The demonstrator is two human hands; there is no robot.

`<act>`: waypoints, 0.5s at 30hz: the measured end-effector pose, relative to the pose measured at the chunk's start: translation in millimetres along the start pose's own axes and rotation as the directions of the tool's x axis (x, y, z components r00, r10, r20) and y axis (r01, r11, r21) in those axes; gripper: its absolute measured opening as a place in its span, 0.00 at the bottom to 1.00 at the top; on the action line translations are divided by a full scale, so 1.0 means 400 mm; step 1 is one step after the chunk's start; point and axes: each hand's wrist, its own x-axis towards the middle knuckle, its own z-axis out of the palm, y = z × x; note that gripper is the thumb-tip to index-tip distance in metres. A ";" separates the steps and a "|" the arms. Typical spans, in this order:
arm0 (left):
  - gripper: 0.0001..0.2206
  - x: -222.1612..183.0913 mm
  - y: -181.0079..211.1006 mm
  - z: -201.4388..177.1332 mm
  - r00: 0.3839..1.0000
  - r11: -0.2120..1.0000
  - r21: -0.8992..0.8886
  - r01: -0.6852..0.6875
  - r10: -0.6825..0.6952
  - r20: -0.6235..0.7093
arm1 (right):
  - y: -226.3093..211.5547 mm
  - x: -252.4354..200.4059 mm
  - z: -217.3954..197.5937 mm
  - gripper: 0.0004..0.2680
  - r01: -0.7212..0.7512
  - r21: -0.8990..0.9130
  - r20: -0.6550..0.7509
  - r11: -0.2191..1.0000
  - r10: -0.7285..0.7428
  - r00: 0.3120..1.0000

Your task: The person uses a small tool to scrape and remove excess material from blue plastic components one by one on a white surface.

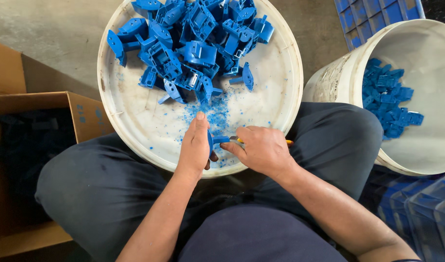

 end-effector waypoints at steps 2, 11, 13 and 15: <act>0.28 -0.004 0.005 0.000 1.000 1.000 -0.002 0.000 0.000 0.005 | -0.002 -0.001 0.004 0.18 -0.029 0.002 0.032 1.000 0.028 0.999; 0.25 0.009 -0.016 -0.014 0.995 0.972 -0.215 0.094 -0.084 0.052 | 0.021 0.001 0.015 0.16 0.058 0.183 0.015 0.981 -0.062 0.998; 0.23 0.009 -0.030 -0.021 0.972 0.894 -0.434 0.115 -0.011 0.236 | 0.021 0.000 0.017 0.13 -0.074 0.337 -0.016 0.939 0.084 0.996; 0.22 0.005 -0.038 -0.024 0.957 0.863 -0.481 0.152 -0.007 0.289 | 0.027 0.003 0.010 0.13 -0.154 0.385 0.034 0.910 0.152 0.988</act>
